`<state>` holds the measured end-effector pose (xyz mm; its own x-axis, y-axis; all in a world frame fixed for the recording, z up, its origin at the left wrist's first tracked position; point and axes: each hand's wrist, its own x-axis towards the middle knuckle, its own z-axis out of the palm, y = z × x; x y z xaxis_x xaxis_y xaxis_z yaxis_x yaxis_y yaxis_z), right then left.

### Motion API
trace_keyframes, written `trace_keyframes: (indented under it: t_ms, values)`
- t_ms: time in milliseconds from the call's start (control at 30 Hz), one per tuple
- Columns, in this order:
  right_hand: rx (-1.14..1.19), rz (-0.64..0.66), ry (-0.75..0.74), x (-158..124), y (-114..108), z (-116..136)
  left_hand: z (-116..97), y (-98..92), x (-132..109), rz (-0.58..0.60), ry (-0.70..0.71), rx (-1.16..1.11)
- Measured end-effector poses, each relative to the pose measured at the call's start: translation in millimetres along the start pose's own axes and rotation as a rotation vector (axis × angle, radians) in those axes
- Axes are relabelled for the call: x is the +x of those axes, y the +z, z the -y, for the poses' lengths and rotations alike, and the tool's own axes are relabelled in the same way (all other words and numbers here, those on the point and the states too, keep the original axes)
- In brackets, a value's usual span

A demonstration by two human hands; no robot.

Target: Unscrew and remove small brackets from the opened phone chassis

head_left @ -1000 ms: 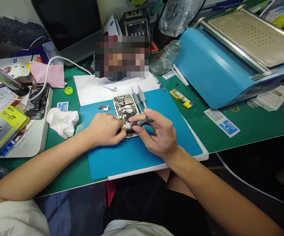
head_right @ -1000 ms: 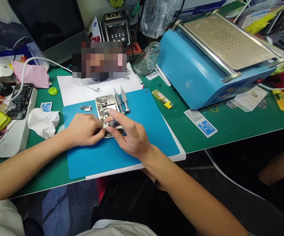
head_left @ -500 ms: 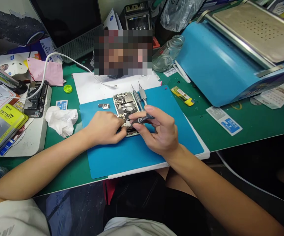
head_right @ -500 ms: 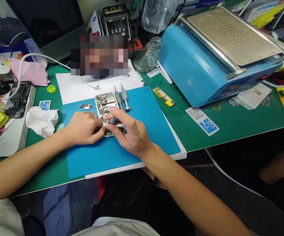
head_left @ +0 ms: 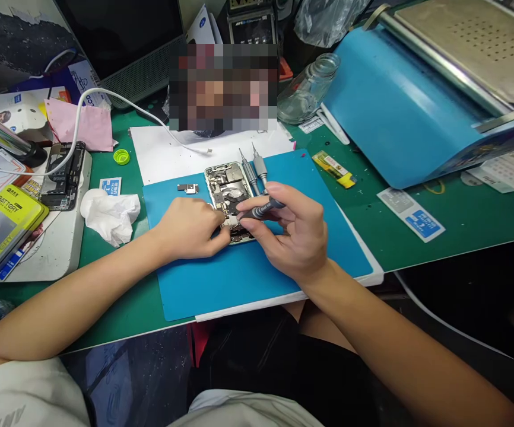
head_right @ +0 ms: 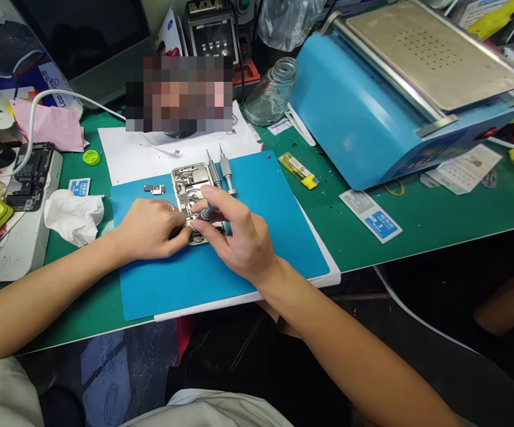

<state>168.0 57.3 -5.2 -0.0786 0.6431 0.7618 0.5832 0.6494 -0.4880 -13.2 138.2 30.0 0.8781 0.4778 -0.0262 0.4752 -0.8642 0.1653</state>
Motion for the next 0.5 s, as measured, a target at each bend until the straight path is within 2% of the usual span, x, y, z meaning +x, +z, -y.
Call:
trace_keyframes:
  t_ms: [500]
  values:
    - [-0.039,-0.044,0.045,0.6,2.1,1.3,-0.1,-1.2,0.4,-0.008,0.004,0.018]
